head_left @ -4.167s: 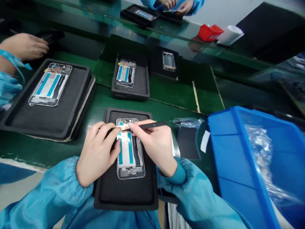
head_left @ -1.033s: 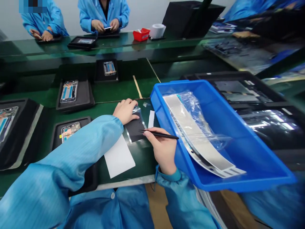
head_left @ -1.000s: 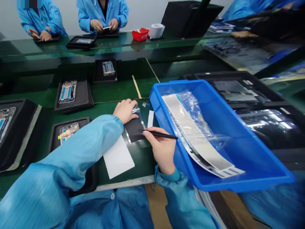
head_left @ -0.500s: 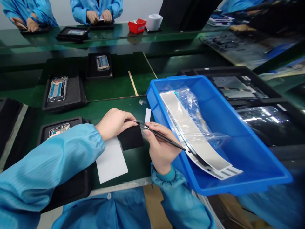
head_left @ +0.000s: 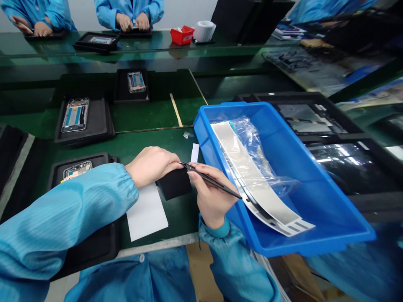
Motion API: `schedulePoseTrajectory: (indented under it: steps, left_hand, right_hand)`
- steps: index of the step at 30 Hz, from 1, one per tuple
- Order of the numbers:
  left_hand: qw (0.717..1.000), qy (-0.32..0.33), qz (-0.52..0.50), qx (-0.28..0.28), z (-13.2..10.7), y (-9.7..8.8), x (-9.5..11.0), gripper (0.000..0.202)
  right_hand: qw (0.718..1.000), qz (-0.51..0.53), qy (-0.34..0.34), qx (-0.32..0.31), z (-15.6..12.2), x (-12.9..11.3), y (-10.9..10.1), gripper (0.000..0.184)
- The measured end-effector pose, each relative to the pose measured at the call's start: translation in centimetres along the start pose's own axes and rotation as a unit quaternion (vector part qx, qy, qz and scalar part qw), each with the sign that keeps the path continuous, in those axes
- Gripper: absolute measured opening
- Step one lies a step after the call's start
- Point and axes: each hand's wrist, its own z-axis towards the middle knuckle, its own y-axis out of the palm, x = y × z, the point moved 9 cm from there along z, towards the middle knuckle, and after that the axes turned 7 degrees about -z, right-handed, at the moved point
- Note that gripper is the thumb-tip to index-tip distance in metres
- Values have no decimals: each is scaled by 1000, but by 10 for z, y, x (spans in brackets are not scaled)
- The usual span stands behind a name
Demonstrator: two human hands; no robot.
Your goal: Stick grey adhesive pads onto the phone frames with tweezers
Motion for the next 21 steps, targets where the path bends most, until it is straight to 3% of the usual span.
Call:
schedulePoseTrajectory:
  steps: [12, 16, 18, 21]
  left_hand:
    - [998, -1, 61, 3, 4, 2, -1, 32]
    - [993, -17, 114, 1, 12, 7, -6, 33]
    - [991, -37, 124, 17, 12, -2, -11, 33]
    - [985, -73, 145, 62, -15, -38, -19, 39]
  right_hand:
    - [999, -4, 9, 43, 3, -6, -3, 9]
    - [996, -15, 53, 74, 9, -6, -7, 11]
    - [992, -17, 102, 66, 12, 0, -4, 13]
    - [984, 18, 179, 17, 12, 7, 14, 19]
